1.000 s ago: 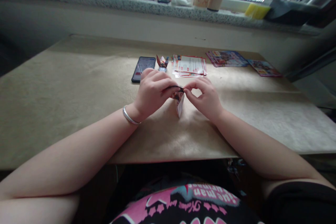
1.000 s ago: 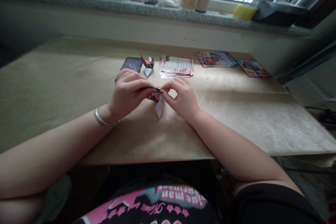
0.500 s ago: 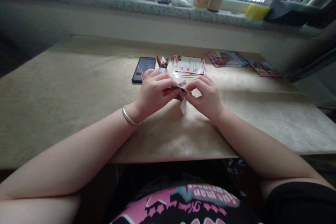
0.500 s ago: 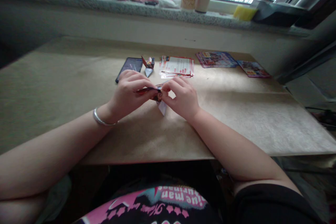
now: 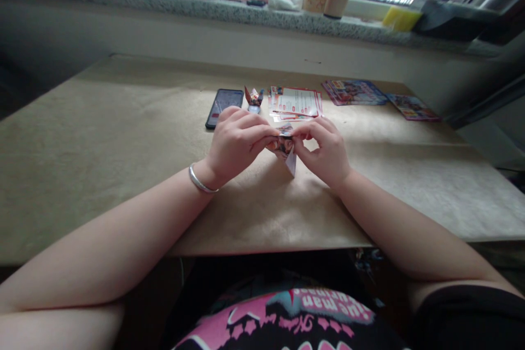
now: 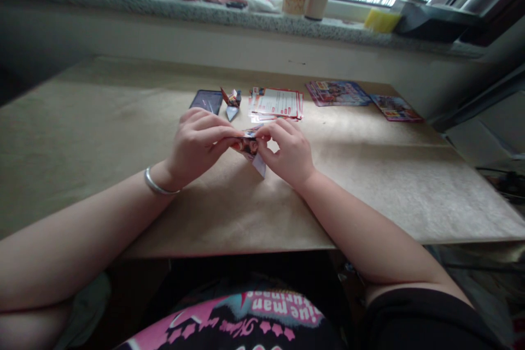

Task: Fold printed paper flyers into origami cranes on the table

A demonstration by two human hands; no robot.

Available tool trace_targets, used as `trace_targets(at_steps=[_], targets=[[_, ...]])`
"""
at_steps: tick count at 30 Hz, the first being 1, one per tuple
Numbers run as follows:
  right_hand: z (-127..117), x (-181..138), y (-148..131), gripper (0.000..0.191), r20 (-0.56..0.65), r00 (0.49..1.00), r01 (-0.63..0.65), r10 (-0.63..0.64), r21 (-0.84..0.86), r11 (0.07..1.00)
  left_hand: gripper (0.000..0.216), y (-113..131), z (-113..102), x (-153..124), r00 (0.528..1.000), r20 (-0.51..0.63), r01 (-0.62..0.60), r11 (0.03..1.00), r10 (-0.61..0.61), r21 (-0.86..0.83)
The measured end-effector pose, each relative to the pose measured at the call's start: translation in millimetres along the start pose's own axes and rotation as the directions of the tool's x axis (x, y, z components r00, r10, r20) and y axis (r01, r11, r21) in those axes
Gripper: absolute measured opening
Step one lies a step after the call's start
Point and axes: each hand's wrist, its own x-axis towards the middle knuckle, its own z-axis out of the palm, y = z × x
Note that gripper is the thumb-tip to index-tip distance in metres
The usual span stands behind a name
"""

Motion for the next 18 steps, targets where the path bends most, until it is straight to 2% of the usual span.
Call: trace_targets(at_steps=[5, 11, 15, 18], targets=[[-0.3, -0.4, 0.5, 0.007, -0.016, 1.000, 0.011, -0.011, 0.011, 1.000, 0.022, 2.2, 0.0, -0.5, 1.000, 0.001, 0.015, 1.000, -0.015, -0.010], [-0.5, -1.3, 11.3, 0.008, -0.095, 0.978, -0.185, 0.187, 0.027, 0.982, 0.020, -1.3, 4.9, -0.8, 0.985, -0.036, 0.163, 0.974, -0.170, -0.158], [1.3, -1.2, 19.9, 0.011, -0.167, 0.926, -0.320, 0.339, 0.127, 0.939, 0.027, -3.9, 6.3, -1.5, 0.961, -0.058, 0.239, 0.920, -0.269, -0.311], [4.4, -2.8, 27.7, 0.011, -0.096, 0.885, -0.436, 0.456, 0.176, 0.883, 0.028, -2.9, 6.7, -2.7, 0.957, -0.040, 0.257, 0.905, -0.287, -0.338]])
